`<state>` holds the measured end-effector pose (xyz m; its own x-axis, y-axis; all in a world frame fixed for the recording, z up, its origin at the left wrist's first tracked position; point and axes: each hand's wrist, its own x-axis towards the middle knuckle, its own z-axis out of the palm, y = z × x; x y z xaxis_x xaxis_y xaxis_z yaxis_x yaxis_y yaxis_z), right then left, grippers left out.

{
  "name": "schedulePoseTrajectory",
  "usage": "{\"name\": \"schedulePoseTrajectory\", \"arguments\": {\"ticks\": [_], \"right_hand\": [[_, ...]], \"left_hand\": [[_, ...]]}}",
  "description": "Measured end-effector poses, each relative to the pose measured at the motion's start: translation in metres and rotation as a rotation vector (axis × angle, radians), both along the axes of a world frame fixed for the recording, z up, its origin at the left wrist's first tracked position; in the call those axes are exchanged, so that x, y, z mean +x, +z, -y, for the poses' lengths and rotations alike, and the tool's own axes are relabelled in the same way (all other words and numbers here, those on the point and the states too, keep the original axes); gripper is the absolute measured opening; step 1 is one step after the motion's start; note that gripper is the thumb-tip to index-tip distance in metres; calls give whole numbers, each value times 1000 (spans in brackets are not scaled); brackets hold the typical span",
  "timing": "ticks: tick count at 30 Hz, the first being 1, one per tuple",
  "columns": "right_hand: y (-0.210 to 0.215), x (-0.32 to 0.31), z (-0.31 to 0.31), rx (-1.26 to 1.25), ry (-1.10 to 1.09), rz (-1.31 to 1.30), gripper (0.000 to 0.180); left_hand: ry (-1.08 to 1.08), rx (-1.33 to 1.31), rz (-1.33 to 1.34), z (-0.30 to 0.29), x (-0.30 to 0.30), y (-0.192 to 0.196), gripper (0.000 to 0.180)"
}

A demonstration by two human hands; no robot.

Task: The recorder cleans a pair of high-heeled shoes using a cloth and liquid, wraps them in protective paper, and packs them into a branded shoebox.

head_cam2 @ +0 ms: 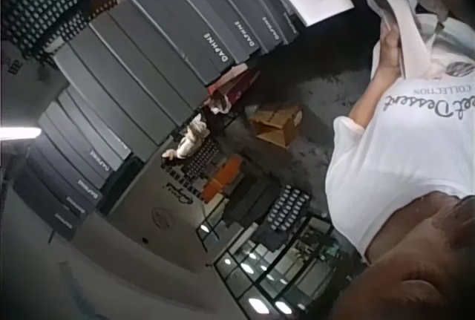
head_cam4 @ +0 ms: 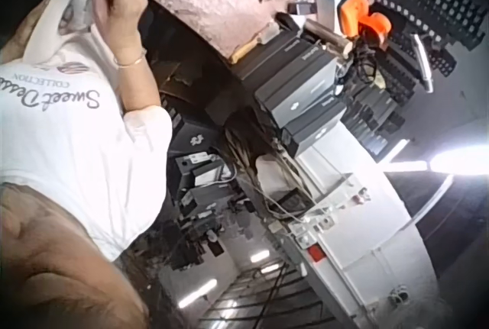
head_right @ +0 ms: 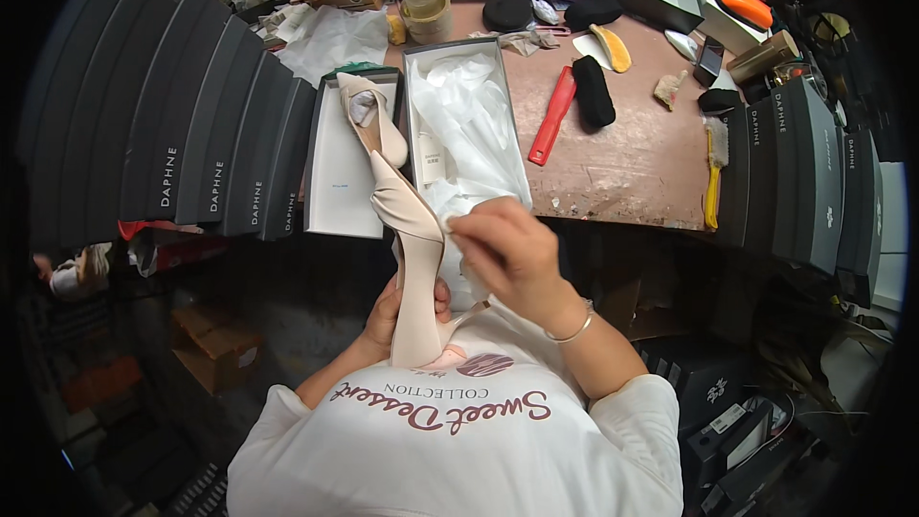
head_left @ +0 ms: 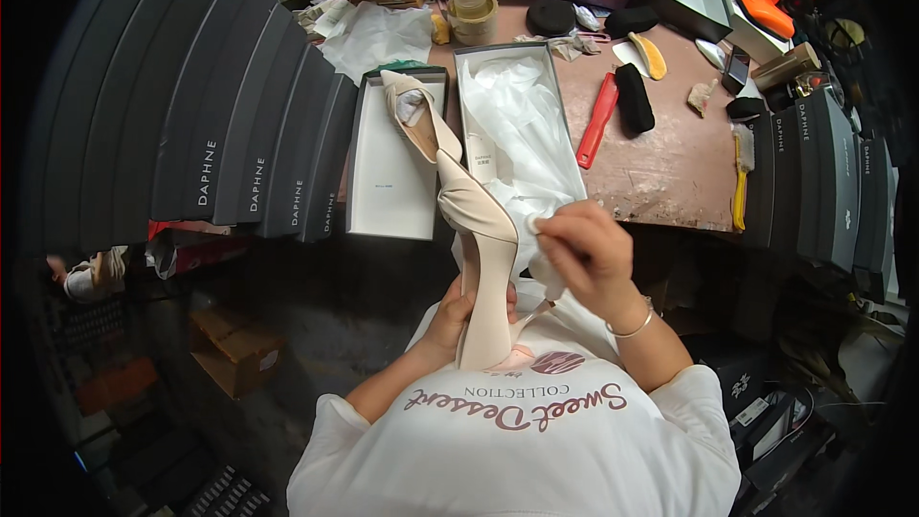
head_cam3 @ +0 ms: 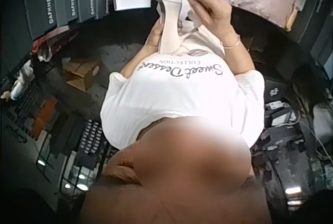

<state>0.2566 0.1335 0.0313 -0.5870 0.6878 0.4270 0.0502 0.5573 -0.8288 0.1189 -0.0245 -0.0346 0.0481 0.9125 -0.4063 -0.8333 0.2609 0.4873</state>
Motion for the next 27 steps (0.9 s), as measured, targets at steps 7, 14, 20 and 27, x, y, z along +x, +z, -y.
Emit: {"name": "schedulePoseTrajectory", "arguments": {"ticks": [7, 14, 20, 27], "right_hand": [[-15, 25, -6, -315, 77, 60, 10], [-7, 31, 0, -356, 130, 79, 11], [-4, 12, 25, 19, 290, 97, 26], [-14, 18, 44, -49, 351, 105, 26]], "left_hand": [[9, -12, 95, -1, -3, -8, 63], [36, -49, 157, -14, -8, 1, 59], [103, -63, -62, -11, 5, 6, 62], [85, -60, -75, -3, 7, -5, 48]]}}
